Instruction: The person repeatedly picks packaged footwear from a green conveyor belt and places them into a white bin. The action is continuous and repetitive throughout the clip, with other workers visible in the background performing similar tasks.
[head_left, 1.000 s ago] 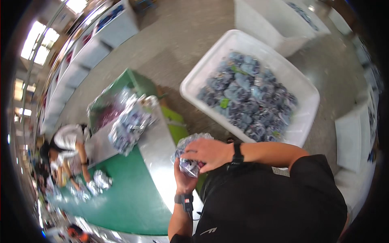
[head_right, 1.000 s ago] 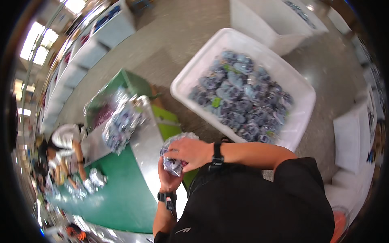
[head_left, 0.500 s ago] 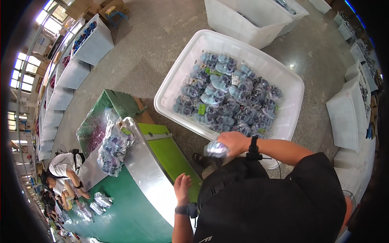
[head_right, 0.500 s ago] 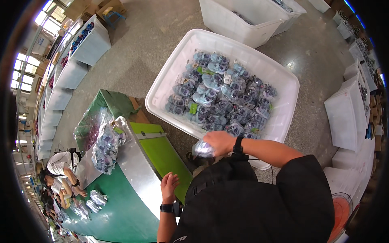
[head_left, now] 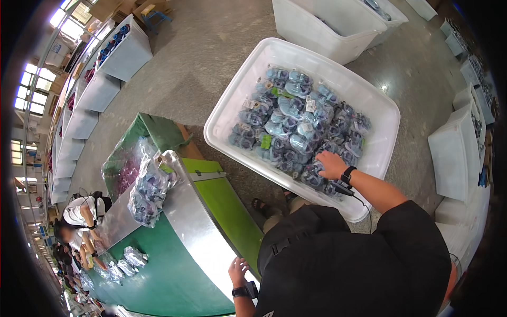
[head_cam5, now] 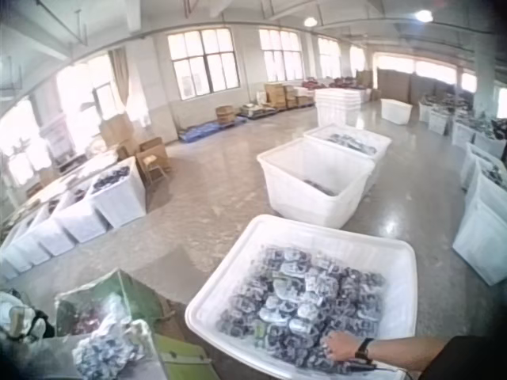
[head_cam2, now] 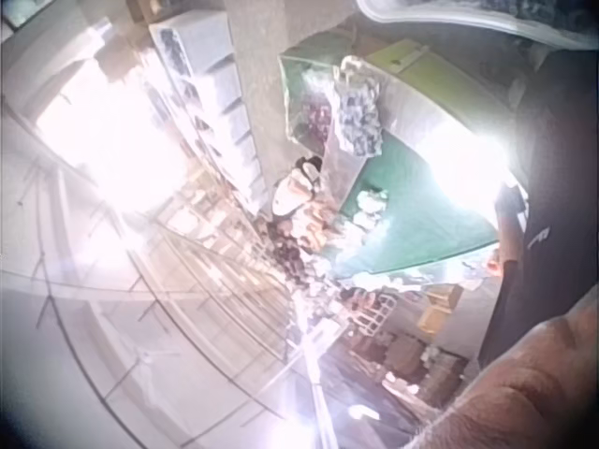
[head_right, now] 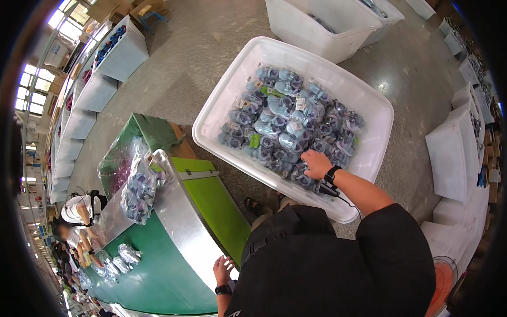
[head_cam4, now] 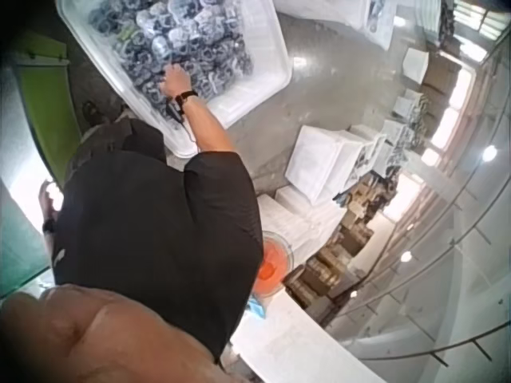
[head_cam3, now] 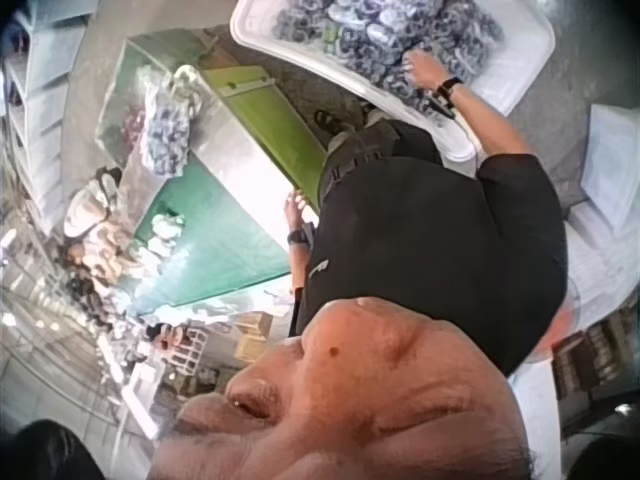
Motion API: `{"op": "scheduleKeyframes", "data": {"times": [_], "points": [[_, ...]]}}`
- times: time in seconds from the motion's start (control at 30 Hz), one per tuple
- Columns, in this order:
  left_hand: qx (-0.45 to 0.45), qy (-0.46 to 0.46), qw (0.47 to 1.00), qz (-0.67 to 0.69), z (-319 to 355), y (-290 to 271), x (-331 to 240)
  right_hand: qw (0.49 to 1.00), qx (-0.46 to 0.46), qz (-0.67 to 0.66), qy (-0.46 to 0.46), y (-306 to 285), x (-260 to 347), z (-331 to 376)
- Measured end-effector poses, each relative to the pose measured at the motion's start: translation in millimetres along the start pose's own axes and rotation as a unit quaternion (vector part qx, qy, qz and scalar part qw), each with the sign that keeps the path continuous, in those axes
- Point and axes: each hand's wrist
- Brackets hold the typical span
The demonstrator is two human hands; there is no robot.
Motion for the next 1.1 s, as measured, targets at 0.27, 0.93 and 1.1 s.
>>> {"op": "scheduleKeyframes", "data": {"times": [0.27, 0.93, 1.1], "points": [[-0.028, -0.021, 0.999, 0.035, -10, -26, 26, 0.990, 0.088, -0.108, -0.005, 52, 3, 12], [-0.030, 0.046, 0.988, 0.147, -96, -117, 31, 0.912, 0.172, -0.338, 0.159, 118, 21, -7], [-0.087, 0.082, 0.989, 0.093, -117, -177, 7, 0.934, 0.170, -0.304, 0.080, 122, 61, -46]]}}
Point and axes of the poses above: each hand's wrist, its own z-axis away from the middle knuckle, its own y-axis out of the palm, x = y × z, and after that the axes turned 8 degrees about z, right-handed
